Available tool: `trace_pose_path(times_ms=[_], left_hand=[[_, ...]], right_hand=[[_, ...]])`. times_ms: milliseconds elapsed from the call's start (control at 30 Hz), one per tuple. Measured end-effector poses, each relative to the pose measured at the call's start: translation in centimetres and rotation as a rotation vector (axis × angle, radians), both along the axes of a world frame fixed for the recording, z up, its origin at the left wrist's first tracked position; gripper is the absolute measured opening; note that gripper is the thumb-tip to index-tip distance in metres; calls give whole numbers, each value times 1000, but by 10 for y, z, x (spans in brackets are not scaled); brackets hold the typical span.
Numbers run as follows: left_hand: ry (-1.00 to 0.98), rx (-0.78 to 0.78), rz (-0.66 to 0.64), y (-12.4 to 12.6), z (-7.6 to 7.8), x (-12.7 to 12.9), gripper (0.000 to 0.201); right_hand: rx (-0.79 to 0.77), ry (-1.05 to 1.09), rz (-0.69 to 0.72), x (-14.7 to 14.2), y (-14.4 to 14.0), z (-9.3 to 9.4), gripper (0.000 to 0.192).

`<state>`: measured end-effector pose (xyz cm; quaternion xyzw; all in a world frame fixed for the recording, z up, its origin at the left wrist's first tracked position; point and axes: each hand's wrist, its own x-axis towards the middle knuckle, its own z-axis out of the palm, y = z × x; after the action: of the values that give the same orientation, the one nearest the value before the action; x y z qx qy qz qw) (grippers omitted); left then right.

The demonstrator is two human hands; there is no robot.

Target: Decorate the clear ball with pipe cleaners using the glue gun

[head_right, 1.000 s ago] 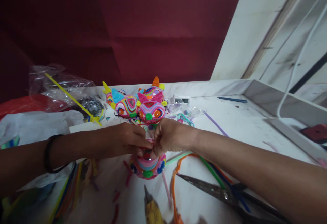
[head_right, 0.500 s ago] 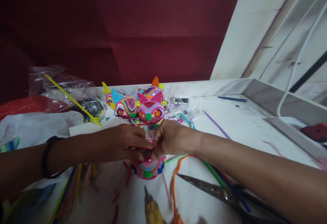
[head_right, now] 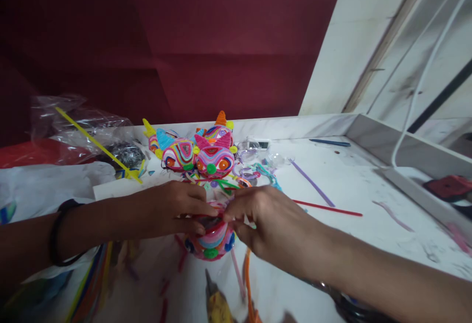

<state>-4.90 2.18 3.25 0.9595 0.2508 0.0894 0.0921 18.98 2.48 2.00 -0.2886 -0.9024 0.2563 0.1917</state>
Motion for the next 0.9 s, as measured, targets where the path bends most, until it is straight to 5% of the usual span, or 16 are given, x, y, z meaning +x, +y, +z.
trace_pose_path(times_ms=[300,900], left_hand=[[10,11,-4,-1,0,0,13],[42,-49,39,-5,6,4,12]], right_hand=[[508,15,25,4,-27,-23,31],[554,-21,59,0,-27,-31,30]])
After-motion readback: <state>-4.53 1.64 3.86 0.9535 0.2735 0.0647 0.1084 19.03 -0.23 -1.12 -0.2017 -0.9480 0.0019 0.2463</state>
